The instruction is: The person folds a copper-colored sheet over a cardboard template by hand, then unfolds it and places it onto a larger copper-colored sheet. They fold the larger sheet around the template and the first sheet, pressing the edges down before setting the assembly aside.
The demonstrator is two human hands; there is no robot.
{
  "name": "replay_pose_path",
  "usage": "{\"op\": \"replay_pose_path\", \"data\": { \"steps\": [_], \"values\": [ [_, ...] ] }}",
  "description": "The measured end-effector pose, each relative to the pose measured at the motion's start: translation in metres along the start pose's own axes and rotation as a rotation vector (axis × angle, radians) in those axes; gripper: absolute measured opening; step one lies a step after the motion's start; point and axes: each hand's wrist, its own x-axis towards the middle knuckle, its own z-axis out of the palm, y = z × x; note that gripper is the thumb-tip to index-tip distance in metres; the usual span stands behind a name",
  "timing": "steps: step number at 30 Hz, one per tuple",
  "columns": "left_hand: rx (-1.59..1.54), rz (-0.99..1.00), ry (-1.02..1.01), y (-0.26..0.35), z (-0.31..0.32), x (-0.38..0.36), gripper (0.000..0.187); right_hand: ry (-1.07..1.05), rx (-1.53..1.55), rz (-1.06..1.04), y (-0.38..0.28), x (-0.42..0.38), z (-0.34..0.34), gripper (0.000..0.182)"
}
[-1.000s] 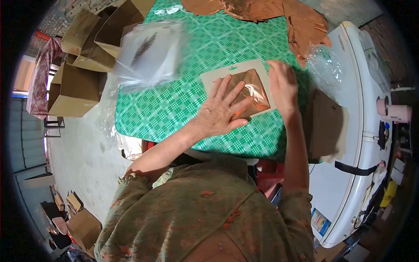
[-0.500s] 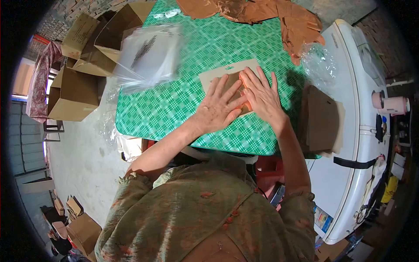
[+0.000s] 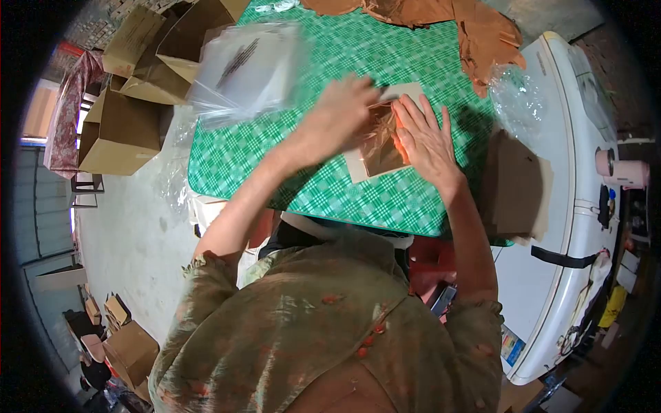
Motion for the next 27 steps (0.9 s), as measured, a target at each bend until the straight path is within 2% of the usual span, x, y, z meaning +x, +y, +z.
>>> {"op": "replay_pose_path", "data": {
  "steps": [3, 6, 7, 9, 11, 14, 17, 20, 27],
  "values": [
    [-0.235, -0.099, 0.242, -0.004, -0.037, 0.011, 0.051, 0.004, -0.009, -0.001, 0.0, 0.0, 0.002, 0.056],
    [-0.213, -0.108, 0.324, 0.018, -0.03, 0.022, 0.042, -0.008, -0.03, -0.002, 0.001, 0.001, 0.001, 0.056],
    [-0.146, -0.025, 0.28, 0.017, -0.013, 0.024, 0.043, -0.017, -0.048, -0.003, 0.001, 0.002, 0.002, 0.056],
    [0.135, 0.284, 0.226, 0.008, 0.025, 0.03, 0.049, -0.031, -0.058, 0.002, 0.001, 0.002, 0.003, 0.055],
    [0.217, 0.278, 0.155, -0.012, 0.06, 0.032, 0.057, -0.038, -0.041, 0.013, 0.001, 0.003, 0.003, 0.054],
    [0.354, 0.267, 0.106, -0.031, 0.079, 0.032, 0.066, 0.016, -0.004, -0.006, -0.001, 0.001, 0.001, 0.054],
    [0.457, 0.246, 0.079, -0.03, 0.081, 0.031, 0.07, -0.034, -0.007, 0.01, -0.002, 0.002, -0.003, 0.056],
    [0.46, 0.222, 0.055, -0.028, 0.081, 0.032, 0.073, 0.014, 0.021, -0.004, 0.002, 0.0, 0.001, 0.058],
    [0.689, 0.111, -0.049, -0.023, 0.08, 0.033, 0.074, 0.187, 0.408, 0.152, 0.003, -0.021, -0.007, 0.059]
  ]
}}
